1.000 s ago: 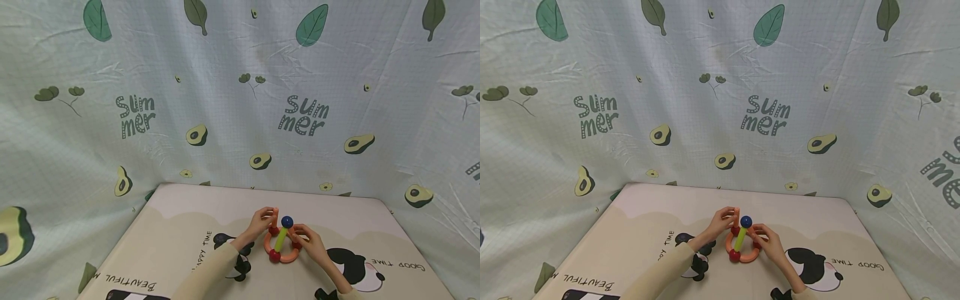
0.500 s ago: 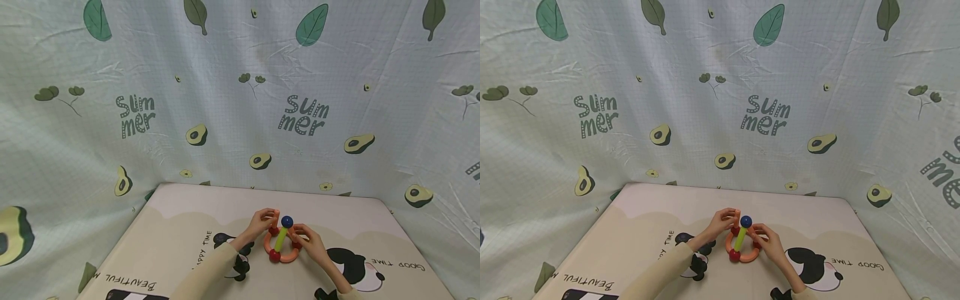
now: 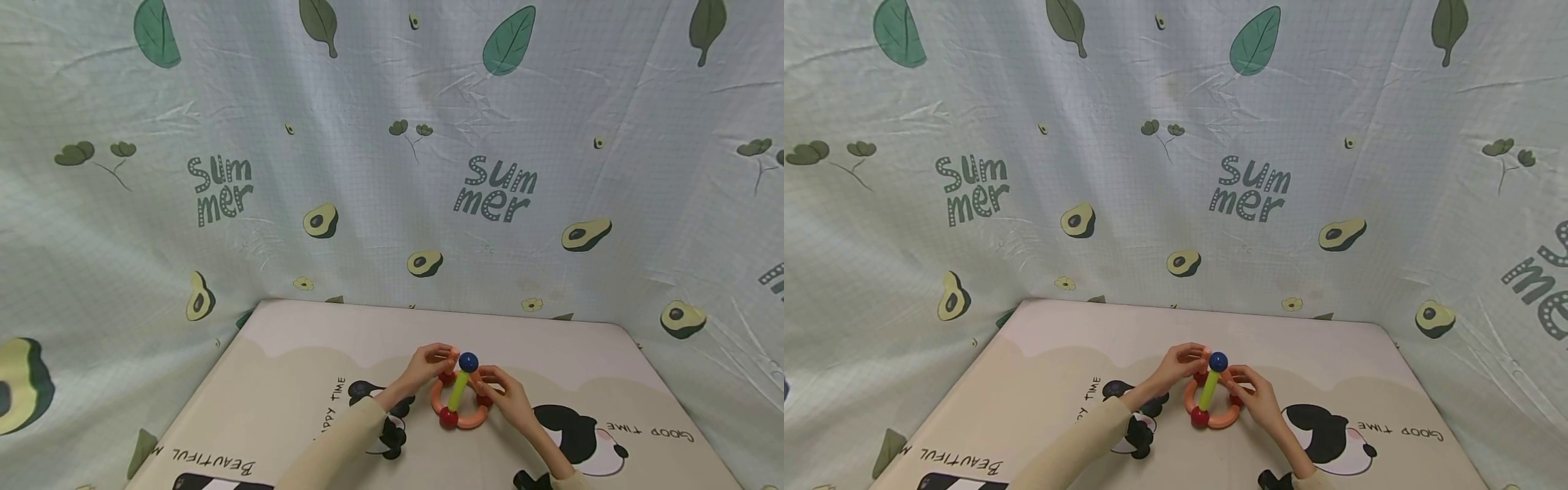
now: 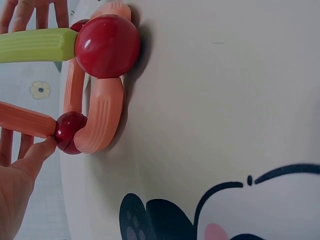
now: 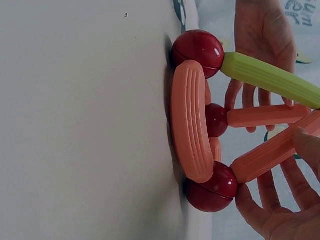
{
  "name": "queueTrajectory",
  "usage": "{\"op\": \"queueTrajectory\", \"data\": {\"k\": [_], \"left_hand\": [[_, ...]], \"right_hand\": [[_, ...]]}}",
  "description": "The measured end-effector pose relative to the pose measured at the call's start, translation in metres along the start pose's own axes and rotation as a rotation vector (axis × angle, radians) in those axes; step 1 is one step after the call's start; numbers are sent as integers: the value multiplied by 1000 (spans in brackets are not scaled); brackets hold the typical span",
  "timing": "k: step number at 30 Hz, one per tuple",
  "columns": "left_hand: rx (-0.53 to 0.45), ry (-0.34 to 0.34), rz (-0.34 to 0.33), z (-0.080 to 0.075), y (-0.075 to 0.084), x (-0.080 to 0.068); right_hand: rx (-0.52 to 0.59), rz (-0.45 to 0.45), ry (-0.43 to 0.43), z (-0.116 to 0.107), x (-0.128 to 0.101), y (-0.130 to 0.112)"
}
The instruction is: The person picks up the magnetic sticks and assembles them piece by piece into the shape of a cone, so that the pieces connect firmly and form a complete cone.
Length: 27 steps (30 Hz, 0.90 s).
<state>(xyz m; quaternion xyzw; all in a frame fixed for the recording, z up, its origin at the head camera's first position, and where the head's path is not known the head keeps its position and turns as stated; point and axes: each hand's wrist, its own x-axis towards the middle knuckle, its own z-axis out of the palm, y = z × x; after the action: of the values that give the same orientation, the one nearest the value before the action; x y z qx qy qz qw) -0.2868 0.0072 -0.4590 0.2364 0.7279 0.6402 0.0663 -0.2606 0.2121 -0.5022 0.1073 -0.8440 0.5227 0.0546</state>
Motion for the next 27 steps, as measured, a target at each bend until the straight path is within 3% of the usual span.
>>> {"op": "queueTrajectory", "data": {"k": [14,27], "left_hand": [[29,-69,14,-1,-1,-1],[38,-84,12,-2,-1,-2]], "right_hand": [[3,-1,-15,-2,0,1],[5,-22,-26,-4,3,1]]}}
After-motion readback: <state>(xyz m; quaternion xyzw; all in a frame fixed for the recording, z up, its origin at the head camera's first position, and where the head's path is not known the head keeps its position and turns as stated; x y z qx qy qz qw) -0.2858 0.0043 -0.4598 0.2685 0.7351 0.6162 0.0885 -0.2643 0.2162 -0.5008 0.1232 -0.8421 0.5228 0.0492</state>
